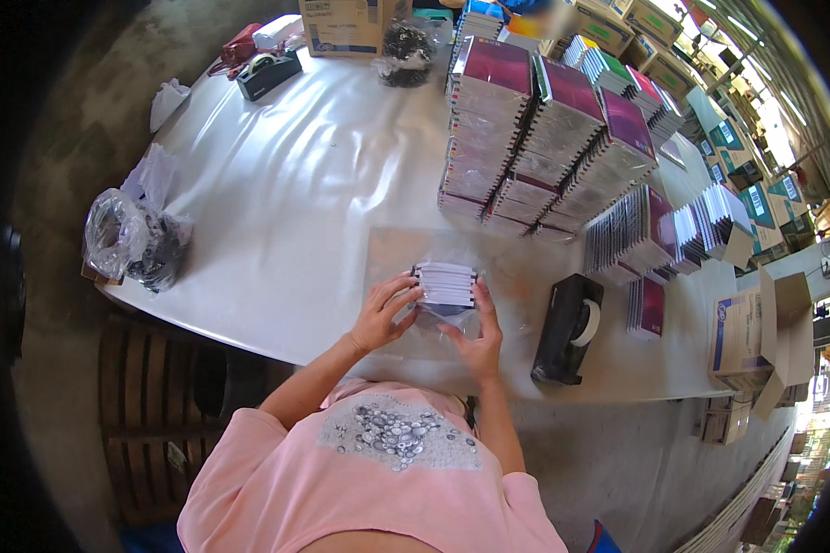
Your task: The person places small spiral-bound notepads into individual plastic sleeves by hand, secures the sleeves with tape from a dispenser, and stacks the packaged pads.
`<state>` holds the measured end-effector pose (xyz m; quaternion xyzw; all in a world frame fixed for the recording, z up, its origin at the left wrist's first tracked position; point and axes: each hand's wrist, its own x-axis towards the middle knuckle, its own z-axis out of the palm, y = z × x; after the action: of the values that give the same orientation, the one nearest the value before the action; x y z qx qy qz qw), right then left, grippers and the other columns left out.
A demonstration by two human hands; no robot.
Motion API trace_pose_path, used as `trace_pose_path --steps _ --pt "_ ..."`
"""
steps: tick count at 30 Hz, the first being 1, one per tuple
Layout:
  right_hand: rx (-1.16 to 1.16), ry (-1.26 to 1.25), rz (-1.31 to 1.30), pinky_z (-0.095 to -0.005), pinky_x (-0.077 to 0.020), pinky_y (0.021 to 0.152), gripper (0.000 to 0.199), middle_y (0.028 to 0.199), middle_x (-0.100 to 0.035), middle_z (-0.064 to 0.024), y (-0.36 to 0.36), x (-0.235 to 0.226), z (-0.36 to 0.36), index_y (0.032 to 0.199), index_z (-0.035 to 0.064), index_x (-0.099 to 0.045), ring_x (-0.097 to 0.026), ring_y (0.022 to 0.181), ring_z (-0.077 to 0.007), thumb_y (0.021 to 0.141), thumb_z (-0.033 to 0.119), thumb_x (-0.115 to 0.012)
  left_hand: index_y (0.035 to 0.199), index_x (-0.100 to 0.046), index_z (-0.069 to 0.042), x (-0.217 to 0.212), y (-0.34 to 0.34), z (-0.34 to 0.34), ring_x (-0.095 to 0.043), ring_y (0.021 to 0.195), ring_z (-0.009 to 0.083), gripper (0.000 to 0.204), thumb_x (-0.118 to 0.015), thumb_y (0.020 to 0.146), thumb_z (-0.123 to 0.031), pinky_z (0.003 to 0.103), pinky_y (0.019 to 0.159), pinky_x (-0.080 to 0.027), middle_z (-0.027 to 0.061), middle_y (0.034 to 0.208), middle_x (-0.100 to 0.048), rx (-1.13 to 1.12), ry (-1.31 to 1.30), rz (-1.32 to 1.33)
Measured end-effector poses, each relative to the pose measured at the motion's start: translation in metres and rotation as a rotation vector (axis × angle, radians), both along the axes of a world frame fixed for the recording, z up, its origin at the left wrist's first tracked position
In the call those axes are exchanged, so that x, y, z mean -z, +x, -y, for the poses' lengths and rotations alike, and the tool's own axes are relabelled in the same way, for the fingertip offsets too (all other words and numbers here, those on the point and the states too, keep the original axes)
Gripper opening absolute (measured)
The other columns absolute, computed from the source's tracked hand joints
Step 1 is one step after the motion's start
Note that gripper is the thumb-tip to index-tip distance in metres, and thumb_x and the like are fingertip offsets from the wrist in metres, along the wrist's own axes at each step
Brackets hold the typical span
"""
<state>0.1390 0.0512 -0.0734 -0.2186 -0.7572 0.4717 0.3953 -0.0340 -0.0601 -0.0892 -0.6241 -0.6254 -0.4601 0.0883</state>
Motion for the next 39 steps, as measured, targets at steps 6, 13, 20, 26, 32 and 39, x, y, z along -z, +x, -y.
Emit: trace_pose_path --steps 6,13,20,26,32,39 --pt "0.080 0.114 0.166 -0.0376 -0.0311 0.104 0.067 0.137 -0.042 -0.0109 -0.005 -0.032 0.008 0.129 0.0076 -0.047 -0.039 0.127 -0.0257 0.067 0.002 -0.072 0.127 -0.048 -0.021 -0.049 -0.016 -0.006 -0.042 0.120 0.0135 0.064 -0.070 0.067 -0.017 0.035 0.091 -0.038 -0.0036 0.131 -0.045 0.126 -0.235 -0.378" --pt "0.016 0.451 0.316 -0.0430 -0.0238 0.107 0.058 0.132 -0.048 -0.0033 0.001 -0.029 -0.002 0.124 0.0130 -0.054 -0.042 0.125 -0.0225 0.069 0.003 -0.070 0.133 -0.041 -0.023 -0.058 -0.022 -0.010 -0.041 0.122 0.0144 0.071 -0.067 0.067 -0.020 0.037 0.090 -0.039 -0.0025 0.134 -0.043 0.233 -0.332 -0.430" --pt "0.032 0.394 0.505 -0.0547 -0.0126 0.107 0.055 0.129 -0.050 0.0025 -0.007 -0.052 0.007 0.121 0.0189 -0.056 -0.039 0.127 -0.0181 0.069 0.007 -0.069 0.135 -0.037 -0.011 -0.062 -0.033 -0.011 -0.044 0.120 0.0270 0.078 -0.067 0.066 -0.030 0.038 0.089 -0.040 0.0072 0.135 -0.042 0.473 -0.301 -0.067" --pt "0.054 0.463 0.562 -0.0559 -0.0076 0.107 0.055 0.131 -0.049 0.0016 -0.005 -0.051 0.006 0.122 0.0182 -0.054 -0.036 0.129 -0.0182 0.070 0.003 -0.065 0.134 -0.038 -0.005 -0.086 -0.035 -0.022 -0.047 0.112 0.0309 0.076 -0.061 0.071 -0.041 0.038 0.089 -0.040 0.0112 0.135 -0.042 0.549 -0.355 -0.196" --pt "0.064 0.214 0.368 -0.0437 -0.0215 0.107 0.043 0.128 -0.050 -0.0066 0.016 -0.092 0.003 0.114 0.0111 -0.058 -0.039 0.127 -0.0251 0.072 0.000 -0.060 0.132 -0.044 -0.013 -0.093 -0.046 -0.027 -0.043 0.116 0.0306 0.068 -0.056 0.075 -0.047 0.045 0.095 -0.033 0.0057 0.134 -0.045 0.533 -0.542 -0.144" --pt "0.883 -0.067 0.645 -0.0330 -0.0421 0.070 0.029 0.100 -0.060 -0.0073 0.167 -0.071 -0.032 0.104 0.0057 -0.062 -0.051 0.086 -0.0183 0.081 0.023 -0.064 0.131 -0.042 -0.041 -0.099 -0.050 -0.024 0.005 0.138 0.0341 0.075 -0.059 0.062 -0.065 0.063 0.101 0.012 -0.0077 0.144 -0.032 0.373 -0.609 -0.423"
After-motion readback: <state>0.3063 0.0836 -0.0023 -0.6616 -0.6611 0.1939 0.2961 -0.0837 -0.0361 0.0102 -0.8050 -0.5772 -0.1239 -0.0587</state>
